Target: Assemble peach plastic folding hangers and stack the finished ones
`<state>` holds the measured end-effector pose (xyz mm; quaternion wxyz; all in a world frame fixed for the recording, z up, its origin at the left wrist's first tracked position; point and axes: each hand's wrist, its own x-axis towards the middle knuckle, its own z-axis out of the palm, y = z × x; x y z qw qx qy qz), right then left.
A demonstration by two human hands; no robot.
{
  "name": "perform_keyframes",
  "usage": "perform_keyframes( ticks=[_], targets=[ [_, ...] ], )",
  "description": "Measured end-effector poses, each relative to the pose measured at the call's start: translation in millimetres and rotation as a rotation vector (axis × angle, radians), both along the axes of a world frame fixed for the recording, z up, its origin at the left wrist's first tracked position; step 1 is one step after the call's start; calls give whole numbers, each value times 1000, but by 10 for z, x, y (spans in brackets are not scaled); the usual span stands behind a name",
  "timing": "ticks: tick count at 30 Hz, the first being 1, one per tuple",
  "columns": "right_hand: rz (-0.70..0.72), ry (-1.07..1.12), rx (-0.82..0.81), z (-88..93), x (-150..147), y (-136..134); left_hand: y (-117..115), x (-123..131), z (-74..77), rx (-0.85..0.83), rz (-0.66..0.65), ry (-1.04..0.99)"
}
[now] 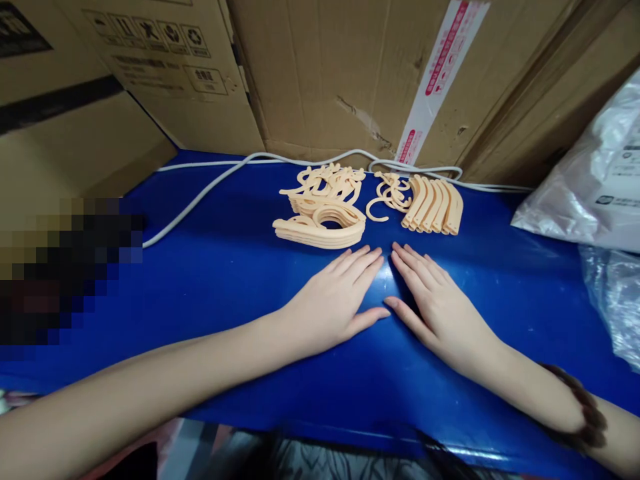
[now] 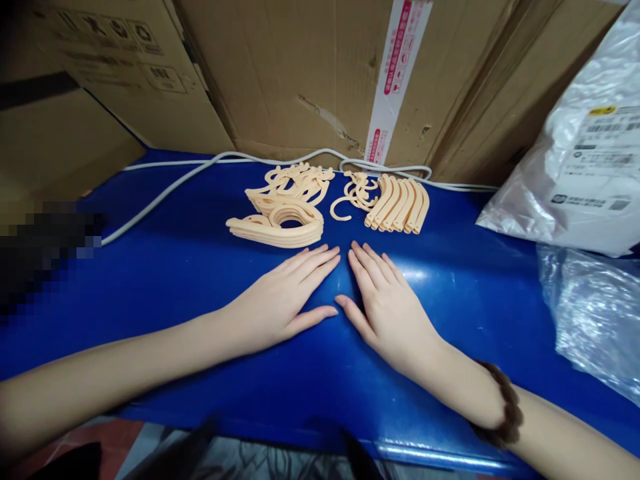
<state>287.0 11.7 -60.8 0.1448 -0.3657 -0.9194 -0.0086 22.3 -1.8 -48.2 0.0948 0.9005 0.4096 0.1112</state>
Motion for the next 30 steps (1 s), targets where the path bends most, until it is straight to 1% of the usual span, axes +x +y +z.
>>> perform_keyframes(
  ticks=[4,7,11,14,17,19,25,30],
  targets=[
    [-41,-32,11,18,-74,-14,7,7,57,-33,31,7],
    [-44,-57,8,64,-106,11,2,4,93,-60,49,33],
    [-32,-94,-10,171,-135,59,-10,-5,119,-73,40,92],
    [-59,-129,-16,239,-191,70,-10,1,136,-57,29,144],
    [-80,-150,9,269,-249,84,2,10,158,-46,24,175],
    [-64,-155,24,276,-259,115,12,7,170,-36,13,178],
    [51,-144,52,308,-173,291,35,-17,177,3,-19,192],
    [79,-113,29,315,-125,351,48,-24,196,12,-28,205]
  ],
)
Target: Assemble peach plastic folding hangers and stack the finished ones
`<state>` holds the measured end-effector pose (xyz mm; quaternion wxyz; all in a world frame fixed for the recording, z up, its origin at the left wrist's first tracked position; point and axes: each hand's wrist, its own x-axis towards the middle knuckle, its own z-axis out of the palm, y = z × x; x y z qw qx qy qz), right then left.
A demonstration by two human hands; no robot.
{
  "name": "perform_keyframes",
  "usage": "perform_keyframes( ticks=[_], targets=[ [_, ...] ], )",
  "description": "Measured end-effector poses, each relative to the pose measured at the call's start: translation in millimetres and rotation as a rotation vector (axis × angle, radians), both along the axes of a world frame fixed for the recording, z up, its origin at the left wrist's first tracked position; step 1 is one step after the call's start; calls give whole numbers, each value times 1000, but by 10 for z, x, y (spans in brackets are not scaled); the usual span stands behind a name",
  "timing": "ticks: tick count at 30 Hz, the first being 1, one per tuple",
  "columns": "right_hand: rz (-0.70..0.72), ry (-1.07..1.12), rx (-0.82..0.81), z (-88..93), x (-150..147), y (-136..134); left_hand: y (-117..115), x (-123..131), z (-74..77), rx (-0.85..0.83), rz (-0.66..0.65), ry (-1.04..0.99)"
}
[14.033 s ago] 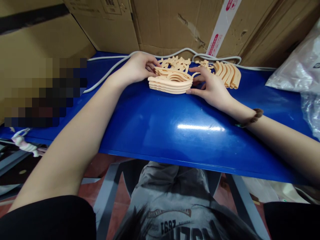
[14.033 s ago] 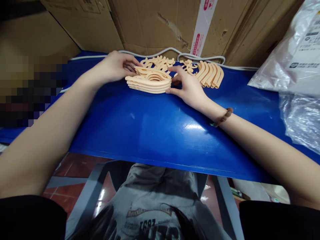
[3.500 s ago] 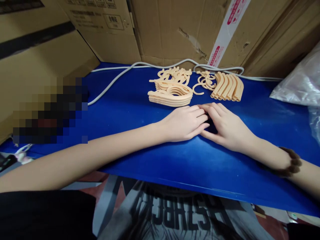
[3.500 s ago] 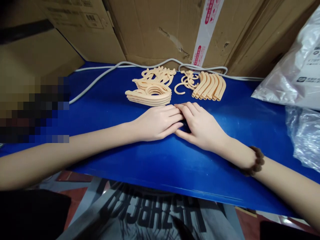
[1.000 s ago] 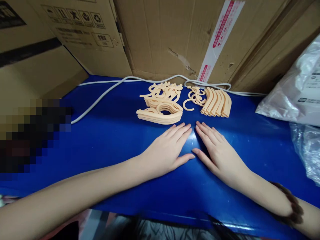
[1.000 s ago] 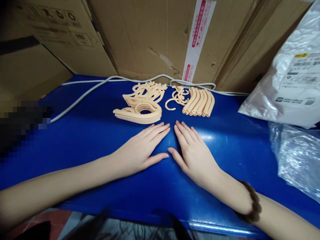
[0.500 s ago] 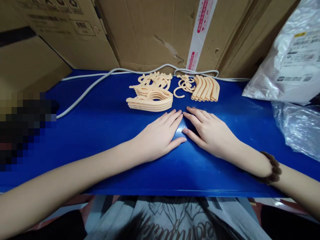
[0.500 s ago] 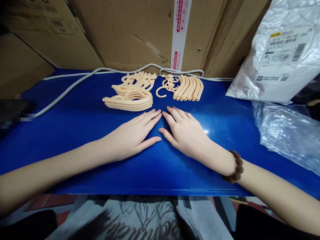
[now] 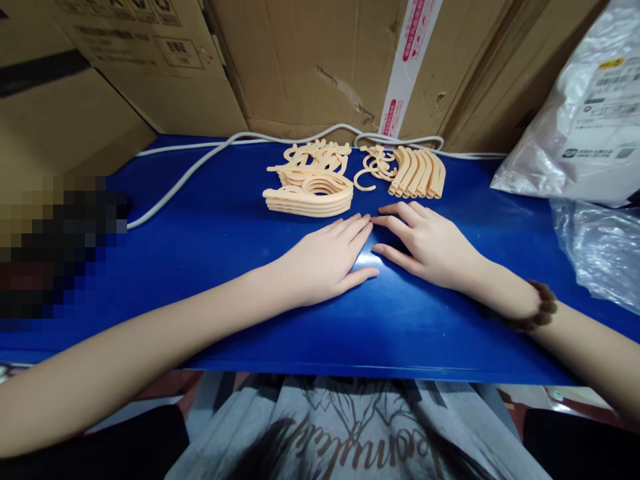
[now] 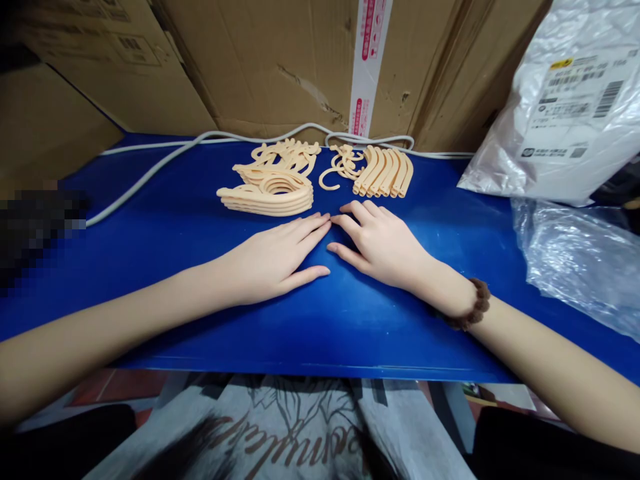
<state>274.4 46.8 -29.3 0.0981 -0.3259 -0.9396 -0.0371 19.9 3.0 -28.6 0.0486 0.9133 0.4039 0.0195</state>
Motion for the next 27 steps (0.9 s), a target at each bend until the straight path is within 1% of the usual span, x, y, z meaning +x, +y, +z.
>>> perform_keyframes(
  ticks=[4,7,9,12,14,16,21,24,27],
  targets=[
    [-16,78,-39,-20,-28,14,2,-8,14,28,-11,21],
    [-45,144,-56,-47,-91,100,-3,2,23,51,-23,31],
    [-50,129,-90,-75,-134,192,-9,20,37,55,-12,45],
    [-6,88,-155,-119,-168,309,-20,46,65,59,6,49],
    [21,70,-183,-131,-168,339,-23,53,78,66,4,40],
    [28,68,-174,-127,-164,332,-22,48,76,65,-2,42],
    [-9,77,-101,-121,-165,302,-9,15,24,83,-11,17],
    [-17,70,-132,-149,-158,325,-5,7,12,90,-17,9],
    [-10,62,-156,-165,-158,340,-10,17,39,76,-11,30]
  ],
)
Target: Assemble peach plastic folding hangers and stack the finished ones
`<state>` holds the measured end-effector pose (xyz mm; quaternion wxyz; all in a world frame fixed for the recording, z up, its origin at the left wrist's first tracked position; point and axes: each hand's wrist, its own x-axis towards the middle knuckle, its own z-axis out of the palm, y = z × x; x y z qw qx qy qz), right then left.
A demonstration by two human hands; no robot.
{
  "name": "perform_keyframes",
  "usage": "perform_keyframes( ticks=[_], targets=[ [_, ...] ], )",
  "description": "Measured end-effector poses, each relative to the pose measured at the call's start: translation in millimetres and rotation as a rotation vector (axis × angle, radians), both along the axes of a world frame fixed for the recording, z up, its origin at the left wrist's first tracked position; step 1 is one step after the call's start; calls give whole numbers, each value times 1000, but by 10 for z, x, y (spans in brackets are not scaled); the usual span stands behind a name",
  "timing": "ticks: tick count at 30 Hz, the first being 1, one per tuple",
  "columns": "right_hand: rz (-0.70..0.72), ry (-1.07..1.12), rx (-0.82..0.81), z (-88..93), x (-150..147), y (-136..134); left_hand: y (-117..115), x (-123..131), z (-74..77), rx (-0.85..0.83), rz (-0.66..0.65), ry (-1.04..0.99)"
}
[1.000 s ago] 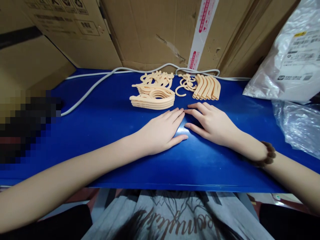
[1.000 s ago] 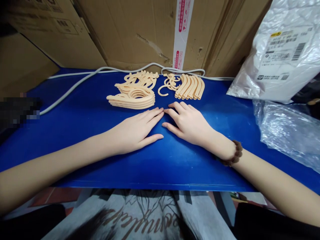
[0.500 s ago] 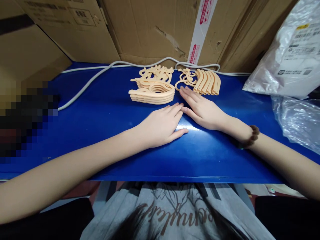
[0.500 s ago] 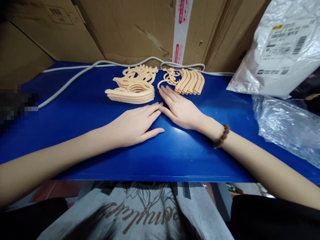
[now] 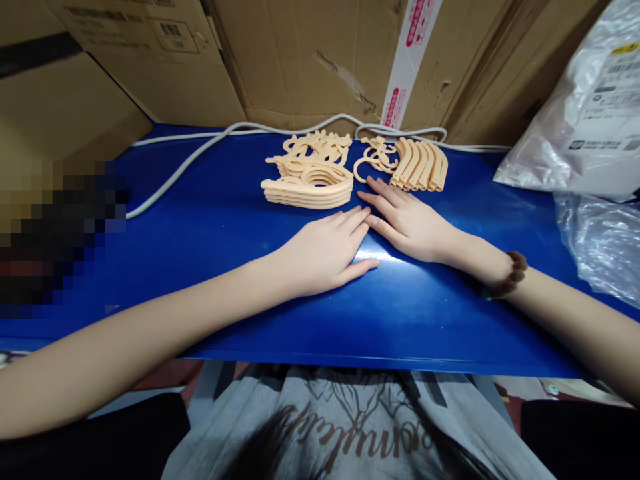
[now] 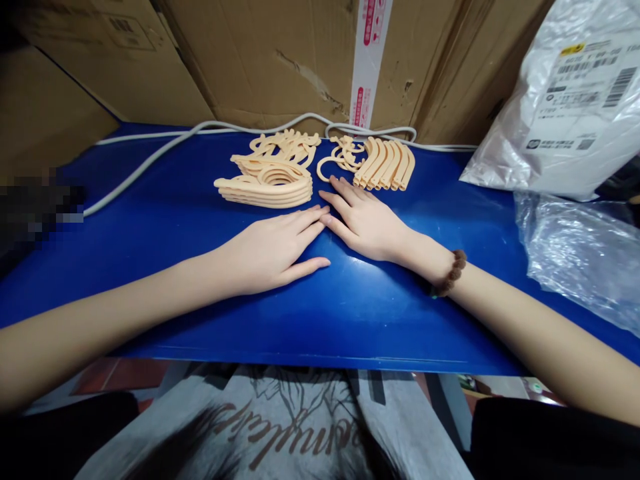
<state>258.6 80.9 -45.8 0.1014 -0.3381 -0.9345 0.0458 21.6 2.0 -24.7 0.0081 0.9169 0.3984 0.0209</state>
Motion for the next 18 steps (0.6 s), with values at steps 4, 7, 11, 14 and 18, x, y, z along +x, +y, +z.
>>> perform_keyframes(
  ticks=[4,7,11,14,18],
  targets=[
    [5,-6,7,49,-21,-29,-8,19,41,-22,22,42],
    [3,-39,57,133,-21,-88,1,15,33,-23,12,47],
    [-18,-151,225,241,51,-200,16,-12,-11,1,-21,-2],
    [22,-167,303,288,146,-254,8,-23,-27,54,-32,-67],
    [163,-128,262,311,247,-241,2,-22,-38,158,-57,-163]
  ],
)
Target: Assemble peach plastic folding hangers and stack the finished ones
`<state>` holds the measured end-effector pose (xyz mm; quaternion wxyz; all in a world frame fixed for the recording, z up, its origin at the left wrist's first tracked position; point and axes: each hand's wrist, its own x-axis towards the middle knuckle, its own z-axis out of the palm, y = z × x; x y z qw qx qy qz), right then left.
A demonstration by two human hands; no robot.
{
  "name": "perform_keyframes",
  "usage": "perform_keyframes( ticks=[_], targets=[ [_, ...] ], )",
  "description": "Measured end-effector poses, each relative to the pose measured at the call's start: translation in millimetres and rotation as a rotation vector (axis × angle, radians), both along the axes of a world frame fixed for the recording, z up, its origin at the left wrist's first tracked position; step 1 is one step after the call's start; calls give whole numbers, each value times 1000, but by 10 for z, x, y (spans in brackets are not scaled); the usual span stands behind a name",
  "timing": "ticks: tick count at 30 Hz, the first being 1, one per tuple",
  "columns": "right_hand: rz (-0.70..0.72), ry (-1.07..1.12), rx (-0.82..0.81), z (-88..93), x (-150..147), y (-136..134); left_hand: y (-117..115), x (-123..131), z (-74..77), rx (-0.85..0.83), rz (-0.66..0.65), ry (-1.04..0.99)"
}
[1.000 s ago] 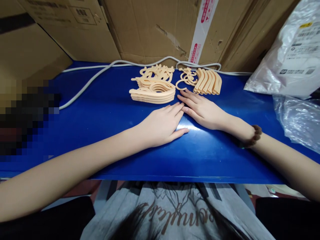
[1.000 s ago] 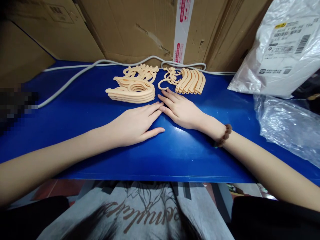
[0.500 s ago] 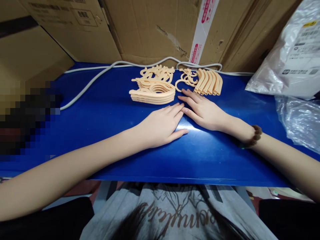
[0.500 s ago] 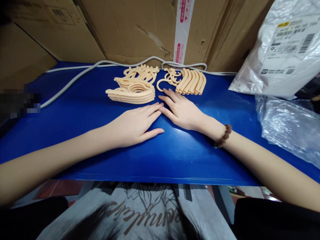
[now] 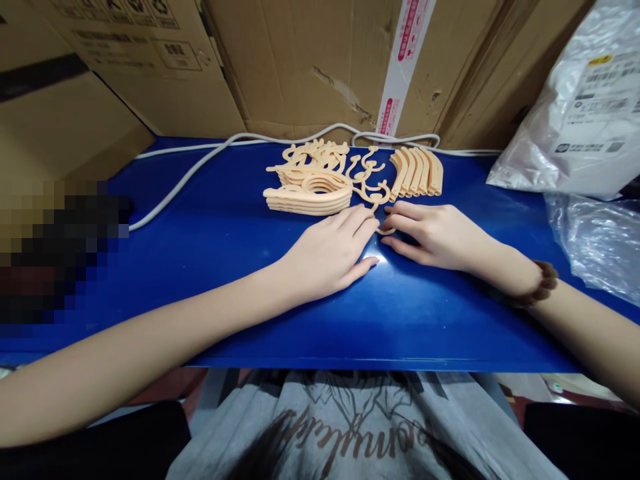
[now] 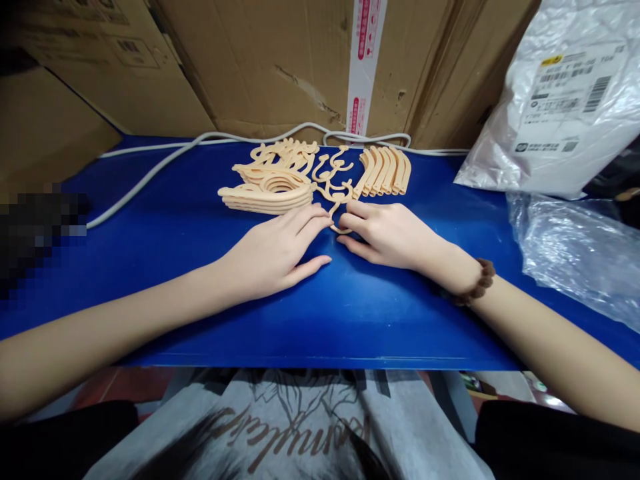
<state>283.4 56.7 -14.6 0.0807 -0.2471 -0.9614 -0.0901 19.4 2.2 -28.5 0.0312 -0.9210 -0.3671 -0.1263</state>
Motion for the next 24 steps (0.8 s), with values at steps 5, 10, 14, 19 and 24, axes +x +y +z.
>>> perform_keyframes(
  ticks=[5,10,14,19,24],
  targets=[
    [-22,107,-113,18,-8,9,43,-22,-42,-61,-80,33],
    [-310,291,28,149,75,84,43,-56,-35,-18,-142,22],
    [-506,293,19,165,331,343,36,-80,-42,94,-211,-14],
    [-626,245,-99,49,573,595,61,-100,-74,222,-325,-118],
    [-758,206,-159,65,543,596,59,-93,-51,211,-428,-165]
  ],
)
